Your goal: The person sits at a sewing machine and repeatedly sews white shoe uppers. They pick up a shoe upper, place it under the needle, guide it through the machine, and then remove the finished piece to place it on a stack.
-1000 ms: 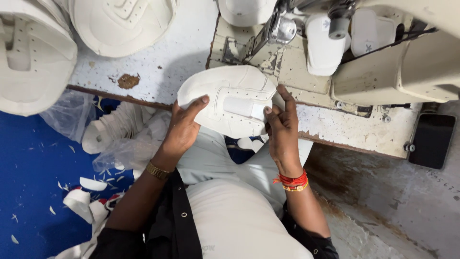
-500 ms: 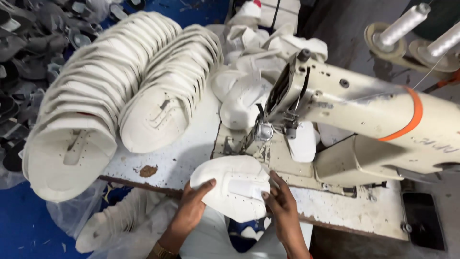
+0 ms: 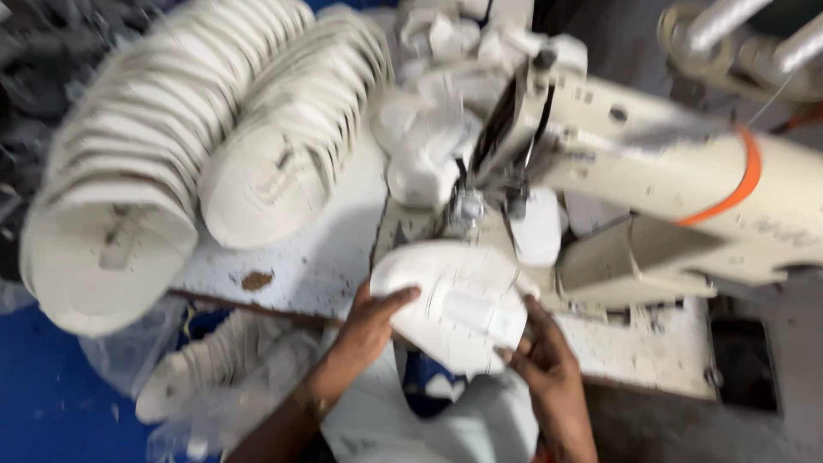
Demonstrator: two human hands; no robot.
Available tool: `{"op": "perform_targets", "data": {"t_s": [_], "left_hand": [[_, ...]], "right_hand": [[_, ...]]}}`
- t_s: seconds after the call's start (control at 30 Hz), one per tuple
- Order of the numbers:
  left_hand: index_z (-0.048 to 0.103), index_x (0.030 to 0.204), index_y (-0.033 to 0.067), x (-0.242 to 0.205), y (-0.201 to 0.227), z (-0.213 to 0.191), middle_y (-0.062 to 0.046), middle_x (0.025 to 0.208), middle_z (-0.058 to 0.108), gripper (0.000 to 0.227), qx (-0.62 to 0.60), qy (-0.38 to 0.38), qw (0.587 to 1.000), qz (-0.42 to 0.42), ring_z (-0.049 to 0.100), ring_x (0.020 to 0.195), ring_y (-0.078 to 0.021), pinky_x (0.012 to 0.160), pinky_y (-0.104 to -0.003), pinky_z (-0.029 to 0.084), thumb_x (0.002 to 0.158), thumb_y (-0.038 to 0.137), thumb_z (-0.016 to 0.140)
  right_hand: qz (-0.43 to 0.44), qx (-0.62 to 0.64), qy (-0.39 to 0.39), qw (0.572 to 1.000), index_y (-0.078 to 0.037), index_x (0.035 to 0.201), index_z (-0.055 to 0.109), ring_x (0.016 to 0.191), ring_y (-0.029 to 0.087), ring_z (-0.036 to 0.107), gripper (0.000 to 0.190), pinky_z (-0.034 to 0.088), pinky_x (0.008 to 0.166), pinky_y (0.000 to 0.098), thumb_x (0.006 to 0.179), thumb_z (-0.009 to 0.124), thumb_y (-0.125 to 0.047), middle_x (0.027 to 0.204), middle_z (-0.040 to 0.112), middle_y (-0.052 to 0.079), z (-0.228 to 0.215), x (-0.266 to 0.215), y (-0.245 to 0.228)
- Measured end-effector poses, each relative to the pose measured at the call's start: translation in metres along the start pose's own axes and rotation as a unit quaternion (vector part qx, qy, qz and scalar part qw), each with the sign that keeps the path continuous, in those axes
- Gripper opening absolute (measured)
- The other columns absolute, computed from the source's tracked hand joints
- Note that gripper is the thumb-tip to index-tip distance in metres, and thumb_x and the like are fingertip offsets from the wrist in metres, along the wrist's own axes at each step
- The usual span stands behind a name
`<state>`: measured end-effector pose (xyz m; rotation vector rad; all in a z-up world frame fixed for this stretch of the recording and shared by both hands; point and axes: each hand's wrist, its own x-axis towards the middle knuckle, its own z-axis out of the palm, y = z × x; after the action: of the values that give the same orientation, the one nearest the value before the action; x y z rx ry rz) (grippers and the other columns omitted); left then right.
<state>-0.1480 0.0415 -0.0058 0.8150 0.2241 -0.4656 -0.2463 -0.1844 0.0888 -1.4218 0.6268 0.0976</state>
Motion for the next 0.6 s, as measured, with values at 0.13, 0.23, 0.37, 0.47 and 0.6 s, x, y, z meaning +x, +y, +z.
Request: {"op": "perform_targets", "data": {"t_s": [0.13, 0.23, 0.37, 0.47, 0.6], "left_hand": [[0.058, 0.132, -0.0052, 0.008, 0.023, 0.031, -0.016, 0.118, 0.071, 0.060, 0.029, -0.101, 0.993, 0.049, 0.069, 0.113, -0.0278, 0.095, -0.039, 0.058, 0.082, 0.019, 0.083], [0.058, 0.132, -0.0069, 0.025, 0.025, 0.036, -0.017, 0.118, 0.070, 0.062, 0.043, -0.108, 0.991, 0.073, 0.069, 0.114, -0.0259, 0.097, -0.038, 0.057, 0.083, 0.021, 0.083], [0.057, 0.128, -0.0096, 0.052, 0.022, 0.024, -0.017, 0.114, 0.070, 0.060, 0.054, -0.071, 0.991, 0.099, 0.070, 0.109, -0.0273, 0.096, -0.039, 0.059, 0.083, 0.021, 0.083], [0.056, 0.126, -0.0042, 0.069, 0.030, 0.023, -0.015, 0.115, 0.071, 0.059, 0.002, -0.042, 0.995, 0.089, 0.070, 0.113, -0.0254, 0.100, -0.036, 0.060, 0.079, 0.016, 0.085], [0.057, 0.129, -0.0024, 0.080, 0.044, 0.043, -0.012, 0.116, 0.069, 0.059, -0.017, -0.027, 0.994, 0.105, 0.067, 0.112, -0.0225, 0.094, -0.037, 0.058, 0.081, 0.013, 0.086]], "right_hand": [[-0.103, -0.033, 0.008, 0.994, -0.001, 0.156, 0.035, 0.123, 0.022, 0.061, 0.079, 0.056, 0.092, 0.0360, 0.083, 0.057, 0.019, 0.158, 0.046, 0.018, 0.002, -0.009, -0.025], [-0.165, -0.023, -0.018, 0.986, 0.001, 0.157, 0.031, 0.126, 0.024, 0.062, 0.078, 0.058, 0.092, 0.0352, 0.085, 0.053, 0.019, 0.161, 0.042, 0.020, 0.005, 0.004, -0.035], [-0.197, -0.017, -0.053, 0.979, 0.004, 0.156, 0.029, 0.124, 0.018, 0.064, 0.078, 0.058, 0.096, 0.0316, 0.085, 0.055, 0.019, 0.161, 0.039, 0.020, 0.010, 0.038, -0.039], [-0.202, -0.017, -0.085, 0.976, 0.004, 0.162, 0.032, 0.098, 0.012, 0.060, 0.080, 0.060, 0.096, 0.0323, 0.088, 0.059, 0.019, 0.154, 0.049, 0.027, 0.003, 0.067, -0.033], [-0.241, -0.030, -0.098, 0.965, 0.004, 0.159, 0.031, 0.087, 0.010, 0.057, 0.079, 0.059, 0.090, 0.0307, 0.087, 0.061, 0.018, 0.161, 0.046, 0.018, 0.001, 0.102, -0.053]]}}
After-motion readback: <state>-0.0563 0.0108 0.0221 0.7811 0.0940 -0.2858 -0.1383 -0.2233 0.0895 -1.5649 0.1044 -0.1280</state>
